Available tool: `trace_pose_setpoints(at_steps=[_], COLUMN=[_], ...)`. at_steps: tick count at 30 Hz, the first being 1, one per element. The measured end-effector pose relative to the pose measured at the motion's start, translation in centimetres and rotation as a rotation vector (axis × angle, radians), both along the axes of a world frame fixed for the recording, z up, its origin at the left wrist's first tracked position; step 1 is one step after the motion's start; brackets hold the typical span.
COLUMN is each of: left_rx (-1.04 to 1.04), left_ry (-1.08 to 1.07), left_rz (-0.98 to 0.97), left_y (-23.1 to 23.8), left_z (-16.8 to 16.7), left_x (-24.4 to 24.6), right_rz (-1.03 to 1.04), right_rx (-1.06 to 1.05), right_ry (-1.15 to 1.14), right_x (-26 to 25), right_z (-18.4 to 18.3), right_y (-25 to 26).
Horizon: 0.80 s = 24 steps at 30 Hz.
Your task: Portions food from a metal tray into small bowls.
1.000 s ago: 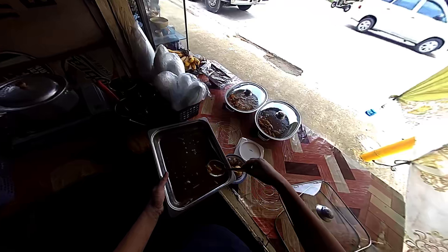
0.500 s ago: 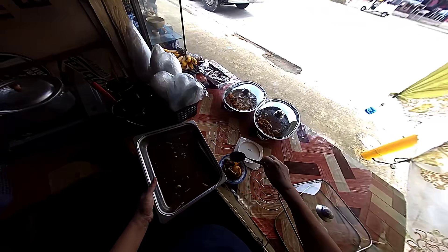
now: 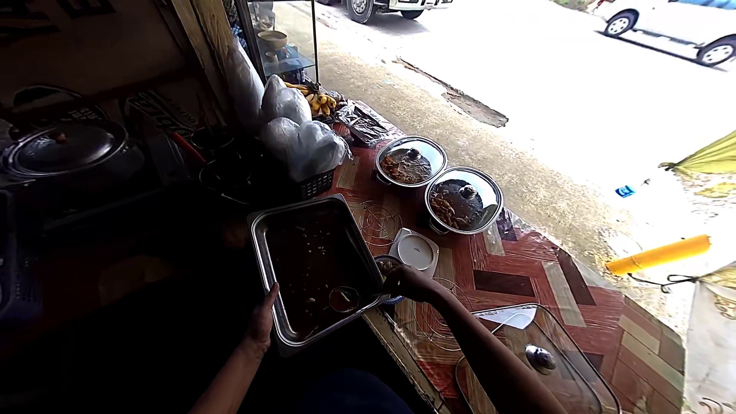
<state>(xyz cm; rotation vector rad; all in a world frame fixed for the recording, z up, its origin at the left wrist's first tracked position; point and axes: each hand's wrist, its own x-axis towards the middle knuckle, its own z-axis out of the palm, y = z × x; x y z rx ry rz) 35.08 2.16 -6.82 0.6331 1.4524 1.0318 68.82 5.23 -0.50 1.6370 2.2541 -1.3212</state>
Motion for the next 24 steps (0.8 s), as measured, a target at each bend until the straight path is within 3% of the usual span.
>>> trace_pose_setpoints(at_steps=[5,12,17,20,24], left_rx=[0.003,0.014,0.018,0.009,0.001], left_ry=[0.001,0.054,0.048,0.052,0.042], left_rz=[0.008,0.003,0.003,0.012,0.006], left_y=[-0.5,-1.3,-1.5,-1.4,-1.1], left_z=[-0.1,-0.8,-1.2,-0.8,-0.2], left_x=[-0.8,-3.0,-3.3,-2.8,-1.9], right_rz=[-0.183,-0.478,-0.514,-0.554,-0.286], right_rx=[0.073,0.179,0.492,0.373,0.29], right_ry=[-0.015,-0.306,-0.361,-0.227,-0.196], right_x=[3.8,5.9,5.0,4.9,1.0], right_z=[3.0,1.3,-0.8,1.5,3.8], right_y=[-1.6,-4.0,-5.2,-4.5,-3.2])
